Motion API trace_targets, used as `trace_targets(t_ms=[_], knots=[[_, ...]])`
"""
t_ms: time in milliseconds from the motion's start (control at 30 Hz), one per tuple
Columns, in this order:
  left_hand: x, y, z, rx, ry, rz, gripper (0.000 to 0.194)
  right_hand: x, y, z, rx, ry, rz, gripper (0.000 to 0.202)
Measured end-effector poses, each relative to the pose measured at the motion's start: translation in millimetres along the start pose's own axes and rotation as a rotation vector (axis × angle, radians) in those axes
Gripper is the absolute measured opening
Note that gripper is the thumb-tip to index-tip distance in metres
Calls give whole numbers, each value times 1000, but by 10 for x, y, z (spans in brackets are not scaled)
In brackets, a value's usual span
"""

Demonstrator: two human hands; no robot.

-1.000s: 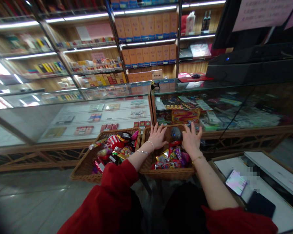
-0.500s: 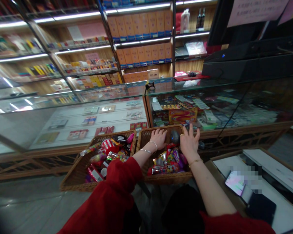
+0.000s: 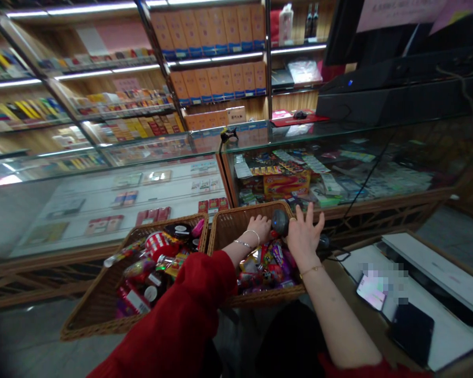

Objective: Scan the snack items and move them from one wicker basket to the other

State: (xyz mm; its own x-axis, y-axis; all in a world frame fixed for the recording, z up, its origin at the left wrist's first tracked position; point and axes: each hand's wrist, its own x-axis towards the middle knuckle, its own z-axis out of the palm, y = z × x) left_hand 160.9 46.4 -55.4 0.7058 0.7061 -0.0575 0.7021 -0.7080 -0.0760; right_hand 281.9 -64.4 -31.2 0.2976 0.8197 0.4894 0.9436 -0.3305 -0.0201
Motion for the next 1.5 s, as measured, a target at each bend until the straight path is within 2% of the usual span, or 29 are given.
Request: trace_targets(t_ms=[267, 367, 500, 633, 867, 1067, 1167, 1333, 1500], knots=[[228, 146, 201, -3, -5, -12, 26, 18, 19, 81, 77, 64, 33, 32], [253, 176, 231, -5, -4, -18, 27, 25, 11, 79, 112, 77, 49, 32], [247, 139, 182, 8, 3, -33, 30, 26, -4, 58, 113, 58, 67, 33], [181, 5, 71, 41, 2, -44, 24, 25, -13, 48, 110, 29, 79, 33], [-110, -316, -156, 93, 6, -68, 19, 23, 5, 68, 110, 12, 63, 34], [-520, -559, -522, 117, 125, -99, 26, 26, 34, 157, 104, 58, 34, 33], [-776, -643, -645, 124, 172, -149, 23, 23, 27, 173, 94, 57, 23, 33], [-1113, -724, -634, 69, 290, -209, 28, 40, -3, 127, 123, 54, -20, 33], [-1277, -764, -541, -3, 390, -252, 31, 78, -73, 15, 194, 76, -102, 36]])
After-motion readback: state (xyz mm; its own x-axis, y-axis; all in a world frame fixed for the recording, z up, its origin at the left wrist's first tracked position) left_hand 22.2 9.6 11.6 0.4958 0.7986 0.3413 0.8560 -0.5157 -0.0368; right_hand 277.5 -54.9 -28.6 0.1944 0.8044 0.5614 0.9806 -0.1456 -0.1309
